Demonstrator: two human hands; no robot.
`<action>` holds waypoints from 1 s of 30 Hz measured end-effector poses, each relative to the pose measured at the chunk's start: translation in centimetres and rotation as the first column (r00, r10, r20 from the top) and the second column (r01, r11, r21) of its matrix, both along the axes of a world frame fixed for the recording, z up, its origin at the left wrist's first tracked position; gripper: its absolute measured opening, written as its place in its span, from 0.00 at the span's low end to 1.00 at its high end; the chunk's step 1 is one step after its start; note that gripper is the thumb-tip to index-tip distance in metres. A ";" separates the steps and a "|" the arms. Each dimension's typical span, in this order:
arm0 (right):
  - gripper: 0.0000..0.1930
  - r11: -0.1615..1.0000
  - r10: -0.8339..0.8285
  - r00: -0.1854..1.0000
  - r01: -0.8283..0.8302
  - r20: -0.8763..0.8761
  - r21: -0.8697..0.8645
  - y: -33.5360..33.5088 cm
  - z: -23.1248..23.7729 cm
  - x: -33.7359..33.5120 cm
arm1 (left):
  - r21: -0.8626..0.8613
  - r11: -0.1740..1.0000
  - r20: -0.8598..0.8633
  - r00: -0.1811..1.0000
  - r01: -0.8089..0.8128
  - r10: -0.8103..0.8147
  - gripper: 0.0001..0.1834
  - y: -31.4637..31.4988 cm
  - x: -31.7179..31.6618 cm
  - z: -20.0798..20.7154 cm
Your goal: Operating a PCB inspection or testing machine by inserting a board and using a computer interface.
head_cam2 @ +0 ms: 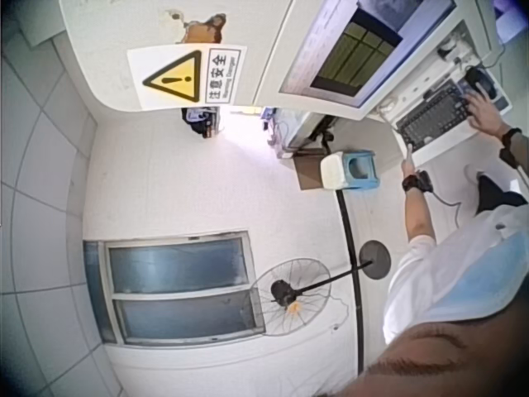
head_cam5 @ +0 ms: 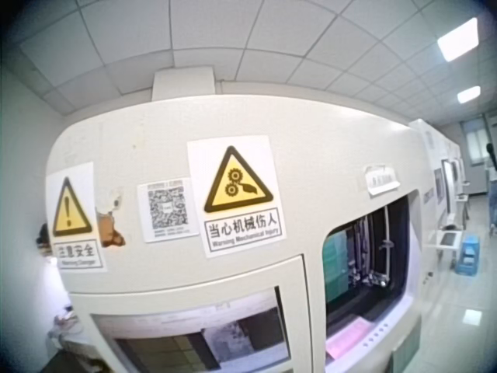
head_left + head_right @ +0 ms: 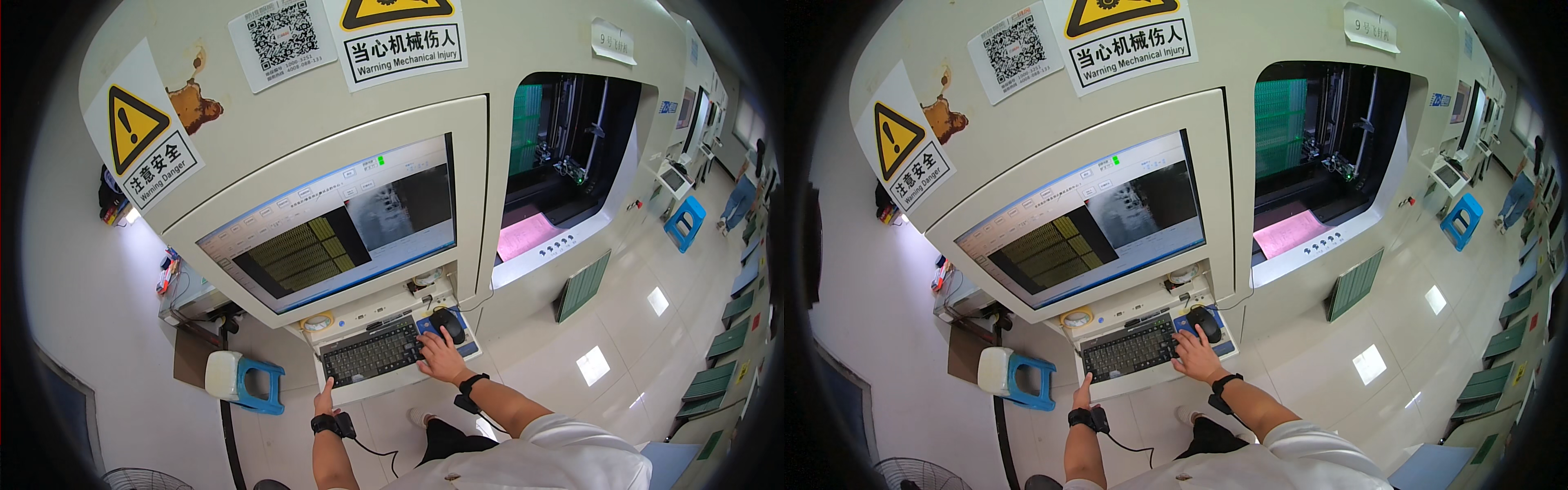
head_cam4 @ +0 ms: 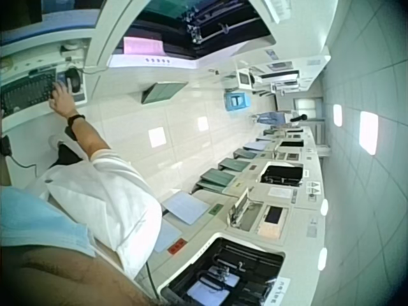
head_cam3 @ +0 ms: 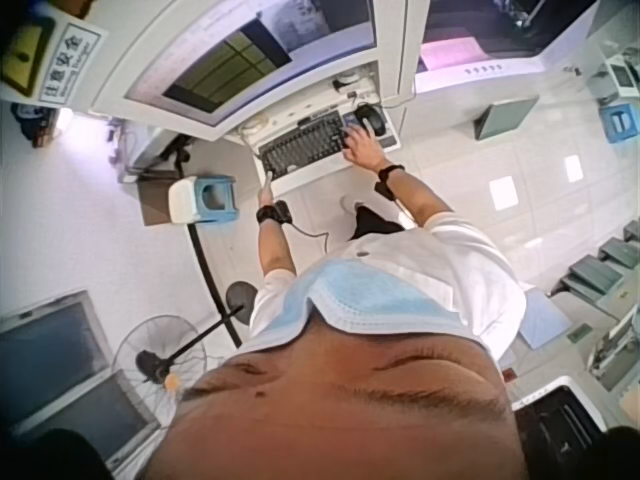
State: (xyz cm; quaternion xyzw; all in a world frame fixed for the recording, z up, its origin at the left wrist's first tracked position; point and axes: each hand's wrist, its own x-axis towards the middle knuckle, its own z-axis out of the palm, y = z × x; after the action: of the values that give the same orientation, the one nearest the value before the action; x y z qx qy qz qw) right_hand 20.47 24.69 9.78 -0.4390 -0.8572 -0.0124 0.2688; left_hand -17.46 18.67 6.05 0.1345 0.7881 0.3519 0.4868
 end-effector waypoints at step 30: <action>0.17 0.984 0.172 0.980 -0.167 0.099 -0.054 -0.1 1.3 0.3 | 0.117 0.992 0.206 0.978 -0.038 0.013 0.39 -0.8 -1.3 -2.0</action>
State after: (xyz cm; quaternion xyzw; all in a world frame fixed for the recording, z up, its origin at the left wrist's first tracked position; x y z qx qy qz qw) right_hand 20.82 24.56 11.04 -0.3692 -0.9043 0.0074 0.2142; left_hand -18.77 17.90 4.04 0.1165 0.7128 0.4168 0.5519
